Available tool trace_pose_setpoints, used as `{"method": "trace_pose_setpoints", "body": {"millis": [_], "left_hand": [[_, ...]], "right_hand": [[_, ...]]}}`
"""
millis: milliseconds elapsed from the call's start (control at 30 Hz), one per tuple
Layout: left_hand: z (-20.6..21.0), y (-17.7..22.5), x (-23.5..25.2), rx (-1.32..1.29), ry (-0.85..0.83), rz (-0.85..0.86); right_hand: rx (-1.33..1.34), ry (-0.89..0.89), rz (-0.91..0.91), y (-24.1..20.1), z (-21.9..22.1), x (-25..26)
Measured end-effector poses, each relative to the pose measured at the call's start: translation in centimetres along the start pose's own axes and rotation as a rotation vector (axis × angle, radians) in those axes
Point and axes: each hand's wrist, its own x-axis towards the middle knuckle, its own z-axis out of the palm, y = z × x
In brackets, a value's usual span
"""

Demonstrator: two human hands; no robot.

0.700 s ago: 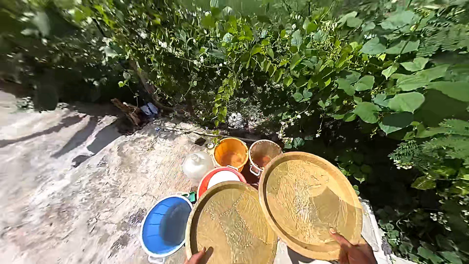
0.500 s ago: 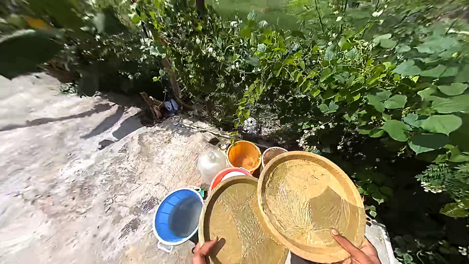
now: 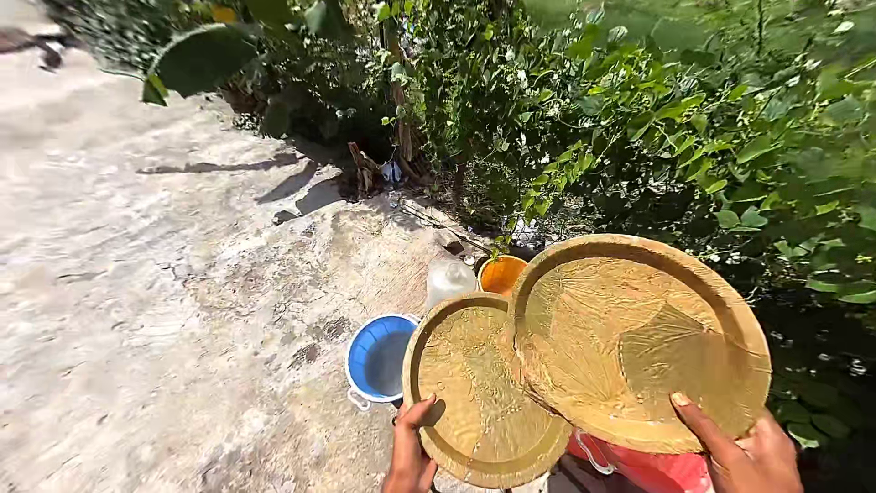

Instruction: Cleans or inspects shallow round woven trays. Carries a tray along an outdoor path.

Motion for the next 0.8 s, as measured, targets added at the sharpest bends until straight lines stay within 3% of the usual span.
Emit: {"method": "trace_pose_setpoints", "body": {"millis": [300, 567, 700, 800], "left_hand": [[0.3, 0.1, -0.7, 0.014, -0.007, 0.032], [0.4, -0.5, -1.1, -0.034, -0.031, 0.05], [0.6, -0.5, -1.0, -0.042, -0.035, 0.035], [0.5, -0.7, -1.0, -0.062, -0.038, 0.033]], "right_hand": [[-0.198, -0.017, -0.309, -4.6, 1.2, -0.2], [-0.258, 0.1, -0.688, -4.6, 0.8, -0.7], [-0.276, 0.117, -0.713, -6.5, 1.4, -1.7], [-0.397, 0.065, -0.775, -4.7, 0.3, -1.3]]}}
